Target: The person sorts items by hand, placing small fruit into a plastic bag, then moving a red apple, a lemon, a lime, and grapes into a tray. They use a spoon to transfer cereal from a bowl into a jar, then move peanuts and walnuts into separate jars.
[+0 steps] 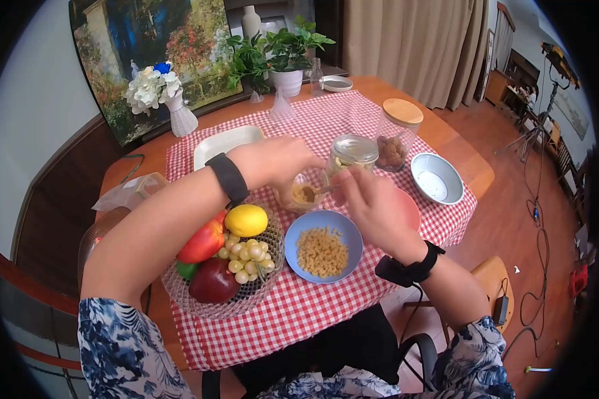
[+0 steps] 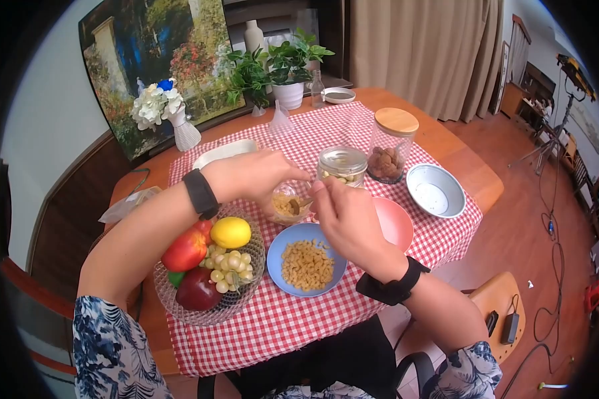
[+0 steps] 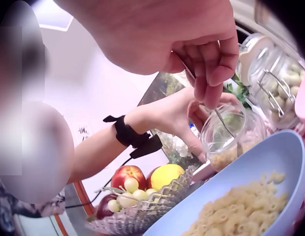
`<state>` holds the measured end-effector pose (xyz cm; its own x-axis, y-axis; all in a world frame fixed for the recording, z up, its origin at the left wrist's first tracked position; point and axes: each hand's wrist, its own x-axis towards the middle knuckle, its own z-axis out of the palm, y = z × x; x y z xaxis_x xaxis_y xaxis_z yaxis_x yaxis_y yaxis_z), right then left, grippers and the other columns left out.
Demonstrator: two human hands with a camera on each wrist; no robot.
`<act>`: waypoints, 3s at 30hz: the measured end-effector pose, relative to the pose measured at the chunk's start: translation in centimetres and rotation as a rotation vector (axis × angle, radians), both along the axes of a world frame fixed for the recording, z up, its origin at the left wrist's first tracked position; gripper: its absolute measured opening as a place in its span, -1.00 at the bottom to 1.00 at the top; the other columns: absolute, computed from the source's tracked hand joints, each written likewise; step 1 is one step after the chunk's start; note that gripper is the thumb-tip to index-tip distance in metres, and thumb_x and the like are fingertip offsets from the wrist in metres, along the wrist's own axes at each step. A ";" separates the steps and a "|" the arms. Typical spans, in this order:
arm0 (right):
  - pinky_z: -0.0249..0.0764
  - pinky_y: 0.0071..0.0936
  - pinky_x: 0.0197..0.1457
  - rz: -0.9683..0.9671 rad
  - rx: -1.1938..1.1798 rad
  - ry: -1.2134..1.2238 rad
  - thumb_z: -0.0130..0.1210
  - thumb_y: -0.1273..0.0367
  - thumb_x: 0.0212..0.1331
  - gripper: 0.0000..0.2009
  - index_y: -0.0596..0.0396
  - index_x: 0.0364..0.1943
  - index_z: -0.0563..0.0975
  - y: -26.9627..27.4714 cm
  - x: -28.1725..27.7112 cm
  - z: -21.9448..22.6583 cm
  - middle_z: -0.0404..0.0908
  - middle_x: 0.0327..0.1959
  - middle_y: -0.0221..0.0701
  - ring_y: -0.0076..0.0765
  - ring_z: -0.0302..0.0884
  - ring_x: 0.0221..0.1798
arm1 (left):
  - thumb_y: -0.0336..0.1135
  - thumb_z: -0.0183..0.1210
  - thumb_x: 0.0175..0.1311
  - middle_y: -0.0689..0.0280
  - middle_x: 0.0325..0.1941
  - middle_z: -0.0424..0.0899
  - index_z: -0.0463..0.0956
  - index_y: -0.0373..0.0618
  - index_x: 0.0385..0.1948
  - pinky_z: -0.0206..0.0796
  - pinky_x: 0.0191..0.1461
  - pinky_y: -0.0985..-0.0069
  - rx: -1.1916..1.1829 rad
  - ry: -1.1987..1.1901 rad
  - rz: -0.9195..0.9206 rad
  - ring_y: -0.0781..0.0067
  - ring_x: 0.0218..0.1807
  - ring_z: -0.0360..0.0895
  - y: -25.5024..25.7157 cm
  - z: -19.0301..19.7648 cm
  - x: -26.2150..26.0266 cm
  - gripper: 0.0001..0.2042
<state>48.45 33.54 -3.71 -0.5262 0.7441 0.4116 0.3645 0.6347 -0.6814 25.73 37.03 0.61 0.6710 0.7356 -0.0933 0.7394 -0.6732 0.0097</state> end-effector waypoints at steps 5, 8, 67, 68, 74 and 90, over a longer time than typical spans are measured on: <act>0.57 -0.45 -0.20 -0.005 -0.667 0.516 -0.20 0.25 0.52 -0.66 0.28 -0.05 0.50 1.2 -0.3 -3.1 0.68 -0.29 -0.25 -0.36 0.69 -0.27 | -0.24 0.54 -0.37 0.07 -0.06 0.70 0.52 -0.20 0.11 0.52 0.05 0.27 -0.009 0.028 0.036 0.08 -0.03 0.66 -0.3 0.6 0.3 -0.22; 0.57 -0.44 -0.10 -0.013 -0.929 0.661 -0.24 0.25 0.52 -0.65 0.27 0.01 0.45 1.2 0.0 -3.1 0.66 -0.17 -0.19 -0.31 0.68 -0.17 | -0.25 0.55 -0.39 0.08 -0.06 0.70 0.52 -0.19 0.11 0.52 0.05 0.28 -0.009 0.013 0.029 0.09 -0.03 0.66 0.0 0.2 0.0 -0.21; 0.54 -0.48 -0.15 0.000 -0.980 0.688 -0.27 0.21 0.55 -0.65 0.20 0.03 0.44 1.7 -0.1 -3.5 0.65 -0.15 -0.27 -0.37 0.67 -0.15 | -0.28 0.55 -0.43 0.06 -0.06 0.71 0.51 -0.18 0.15 0.52 0.03 0.26 -0.023 0.019 0.042 0.07 -0.04 0.67 0.5 0.0 -0.3 -0.17; 0.54 -0.49 -0.12 0.015 -1.051 0.755 -0.30 0.21 0.55 -0.65 0.21 0.03 0.42 1.6 0.0 -3.6 0.64 -0.14 -0.25 -0.37 0.66 -0.11 | -0.27 0.56 -0.43 0.06 -0.05 0.71 0.51 -0.18 0.15 0.52 0.03 0.26 -0.034 0.016 0.045 0.08 -0.03 0.67 0.4 0.1 -0.2 -0.16; 0.54 -0.46 -0.06 0.015 -1.133 0.813 -0.33 0.22 0.56 -0.64 0.21 0.06 0.41 1.6 0.5 -3.5 0.64 -0.11 -0.23 -0.34 0.64 -0.03 | -0.22 0.56 -0.40 0.07 -0.05 0.71 0.50 -0.17 0.16 0.51 0.04 0.26 -0.038 0.035 0.062 0.08 -0.04 0.67 0.3 0.5 0.0 -0.16; 0.48 -0.49 -0.05 -0.089 -0.926 0.780 -0.21 0.21 0.53 -0.66 0.16 0.03 0.50 -3.3 8.3 -3.0 0.70 -0.17 -0.26 -0.34 0.67 -0.04 | -0.23 0.55 -0.38 0.05 -0.10 0.71 0.49 -0.11 0.17 0.51 0.02 0.23 -0.039 0.021 0.058 0.06 -0.06 0.66 0.0 0.7 -0.1 -0.17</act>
